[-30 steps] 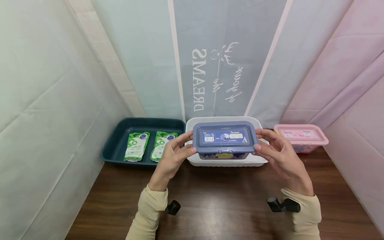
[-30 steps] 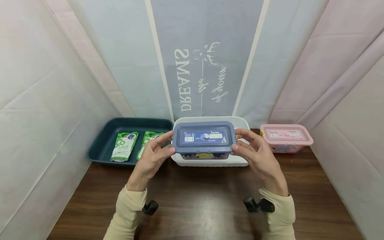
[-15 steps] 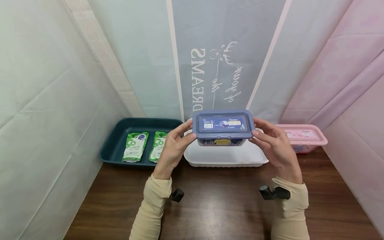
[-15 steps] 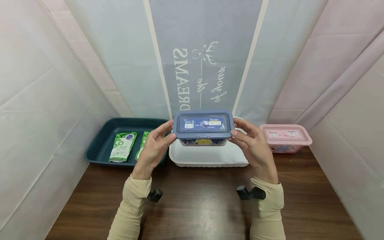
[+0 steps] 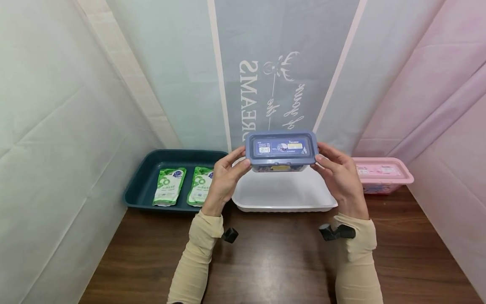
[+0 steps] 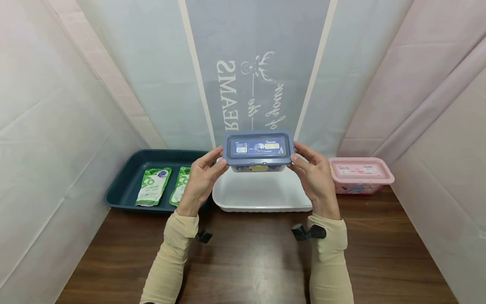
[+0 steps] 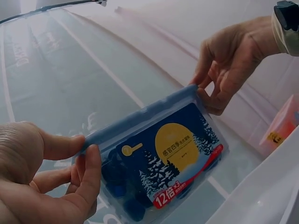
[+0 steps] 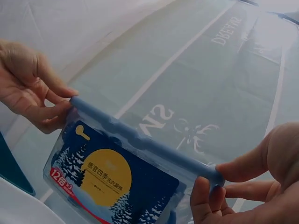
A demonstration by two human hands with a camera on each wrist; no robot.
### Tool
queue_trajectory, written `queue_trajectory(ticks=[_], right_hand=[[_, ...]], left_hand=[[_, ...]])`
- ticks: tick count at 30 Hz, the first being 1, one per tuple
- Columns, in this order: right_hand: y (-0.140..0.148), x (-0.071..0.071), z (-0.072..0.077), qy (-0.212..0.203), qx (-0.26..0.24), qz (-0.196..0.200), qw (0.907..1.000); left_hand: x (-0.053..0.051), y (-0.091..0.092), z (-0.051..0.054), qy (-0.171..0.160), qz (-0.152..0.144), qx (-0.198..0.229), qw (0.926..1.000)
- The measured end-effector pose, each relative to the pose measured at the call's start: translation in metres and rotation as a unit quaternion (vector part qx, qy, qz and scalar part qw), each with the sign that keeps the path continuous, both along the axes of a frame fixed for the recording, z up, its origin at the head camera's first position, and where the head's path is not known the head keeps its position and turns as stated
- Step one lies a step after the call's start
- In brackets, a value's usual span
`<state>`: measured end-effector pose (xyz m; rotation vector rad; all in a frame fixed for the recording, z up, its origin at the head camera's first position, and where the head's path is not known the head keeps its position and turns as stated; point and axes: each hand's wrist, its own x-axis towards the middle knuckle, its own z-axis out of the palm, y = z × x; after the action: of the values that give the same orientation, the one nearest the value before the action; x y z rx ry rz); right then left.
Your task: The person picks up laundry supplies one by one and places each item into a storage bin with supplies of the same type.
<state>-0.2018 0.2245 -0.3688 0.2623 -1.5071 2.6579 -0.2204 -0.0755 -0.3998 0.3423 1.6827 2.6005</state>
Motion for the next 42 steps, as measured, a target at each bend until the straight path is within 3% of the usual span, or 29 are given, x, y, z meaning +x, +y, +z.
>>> queue_trajectory(ticks=[7, 17, 29, 42], right_hand=[[0.0, -0.02, -0.015, -0.014, -0.002, -0.036, 0.9993], [-0.004, -0.047, -0.046, -0.068, 0.088, -0.062, 0.9918], [-0.006, -0.064, -0.078, -0.112, 0.107, -0.069, 0.9855], [-0.003, -0.068, -0.096, -0.144, 0.126, -0.046, 0.9805]], left_hand=[[-0.019, 0.005, -0.011, -0.018, 0.002, -0.011, 0.9998], [-0.037, 0.008, -0.04, -0.036, 0.02, -0.03, 0.9987], [-0.048, 0.014, -0.064, -0.065, 0.053, -0.06, 0.9947], [-0.051, 0.016, -0.079, -0.076, 0.06, -0.119, 0.9882]])
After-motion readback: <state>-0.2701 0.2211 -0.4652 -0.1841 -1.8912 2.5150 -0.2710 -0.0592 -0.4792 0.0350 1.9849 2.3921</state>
